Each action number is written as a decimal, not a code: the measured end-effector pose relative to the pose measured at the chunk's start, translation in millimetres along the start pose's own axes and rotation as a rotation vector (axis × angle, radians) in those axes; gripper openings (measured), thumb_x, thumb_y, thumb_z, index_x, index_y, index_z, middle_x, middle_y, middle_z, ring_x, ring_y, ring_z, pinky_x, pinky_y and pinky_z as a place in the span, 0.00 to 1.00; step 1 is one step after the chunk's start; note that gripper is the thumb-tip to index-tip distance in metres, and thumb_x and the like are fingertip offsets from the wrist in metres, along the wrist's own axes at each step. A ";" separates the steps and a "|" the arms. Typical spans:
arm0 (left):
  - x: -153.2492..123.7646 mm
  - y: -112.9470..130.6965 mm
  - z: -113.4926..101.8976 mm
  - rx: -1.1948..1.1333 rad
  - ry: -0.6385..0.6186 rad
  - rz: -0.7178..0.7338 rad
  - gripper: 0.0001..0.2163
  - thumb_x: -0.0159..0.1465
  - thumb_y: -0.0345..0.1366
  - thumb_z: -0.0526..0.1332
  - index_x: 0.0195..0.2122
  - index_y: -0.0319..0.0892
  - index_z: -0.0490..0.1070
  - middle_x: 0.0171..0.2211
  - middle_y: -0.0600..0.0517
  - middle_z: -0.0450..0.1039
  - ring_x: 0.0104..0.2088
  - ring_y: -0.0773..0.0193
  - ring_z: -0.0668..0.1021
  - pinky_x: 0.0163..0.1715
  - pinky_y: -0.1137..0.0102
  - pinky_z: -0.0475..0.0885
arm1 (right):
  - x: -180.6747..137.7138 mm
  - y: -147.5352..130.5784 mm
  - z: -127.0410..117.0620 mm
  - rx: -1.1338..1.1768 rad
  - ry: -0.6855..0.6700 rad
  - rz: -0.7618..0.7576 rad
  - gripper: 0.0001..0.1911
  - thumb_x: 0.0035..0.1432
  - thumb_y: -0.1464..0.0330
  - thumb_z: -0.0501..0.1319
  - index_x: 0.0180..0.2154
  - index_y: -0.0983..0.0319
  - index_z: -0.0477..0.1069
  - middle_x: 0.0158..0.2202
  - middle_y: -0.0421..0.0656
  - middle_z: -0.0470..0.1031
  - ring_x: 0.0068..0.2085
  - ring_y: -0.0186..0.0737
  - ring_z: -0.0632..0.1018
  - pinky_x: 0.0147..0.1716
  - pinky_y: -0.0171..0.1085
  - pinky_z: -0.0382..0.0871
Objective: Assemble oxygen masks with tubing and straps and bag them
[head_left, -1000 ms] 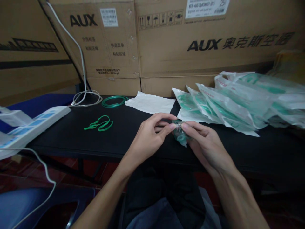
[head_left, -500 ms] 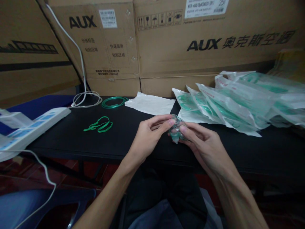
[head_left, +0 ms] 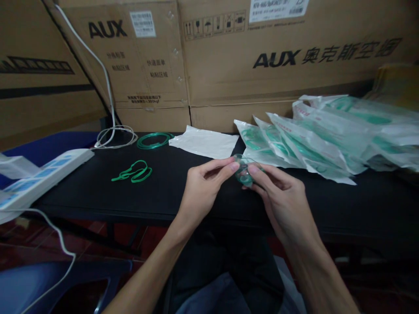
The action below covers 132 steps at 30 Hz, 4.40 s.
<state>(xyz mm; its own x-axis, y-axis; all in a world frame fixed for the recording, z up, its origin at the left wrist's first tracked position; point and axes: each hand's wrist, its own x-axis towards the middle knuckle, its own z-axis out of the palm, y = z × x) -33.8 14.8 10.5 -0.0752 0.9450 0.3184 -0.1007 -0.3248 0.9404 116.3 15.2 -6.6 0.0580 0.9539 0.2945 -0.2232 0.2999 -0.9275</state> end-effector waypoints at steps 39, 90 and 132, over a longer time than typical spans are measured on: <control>-6.0 2.9 1.5 0.203 0.092 0.235 0.07 0.63 0.36 0.69 0.40 0.43 0.85 0.42 0.52 0.85 0.45 0.57 0.84 0.52 0.66 0.78 | -12.2 -8.3 14.0 -0.344 0.086 -0.318 0.08 0.62 0.68 0.67 0.41 0.54 0.85 0.39 0.41 0.83 0.43 0.46 0.81 0.49 0.45 0.75; 4.8 20.0 -29.4 0.345 -0.266 0.286 0.06 0.65 0.33 0.67 0.43 0.42 0.80 0.43 0.50 0.80 0.42 0.62 0.79 0.40 0.70 0.70 | -8.1 -18.4 0.1 0.243 -0.448 0.232 0.17 0.67 0.58 0.62 0.52 0.59 0.78 0.48 0.49 0.79 0.41 0.44 0.81 0.31 0.36 0.65; -3.6 7.9 -25.6 0.797 0.032 1.034 0.07 0.63 0.27 0.67 0.31 0.44 0.70 0.33 0.54 0.79 0.32 0.66 0.81 0.37 0.67 0.72 | -21.4 6.0 9.4 -0.231 -0.125 -0.466 0.13 0.65 0.74 0.63 0.48 0.51 0.75 0.51 0.41 0.79 0.55 0.41 0.78 0.57 0.42 0.72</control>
<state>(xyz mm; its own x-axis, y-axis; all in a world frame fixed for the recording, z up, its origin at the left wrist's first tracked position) -59.8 7.9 13.7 0.2120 0.2682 0.9397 0.6286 -0.7737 0.0790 104.6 -3.5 -16.3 -0.0201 0.7142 0.6996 0.0194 0.6999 -0.7139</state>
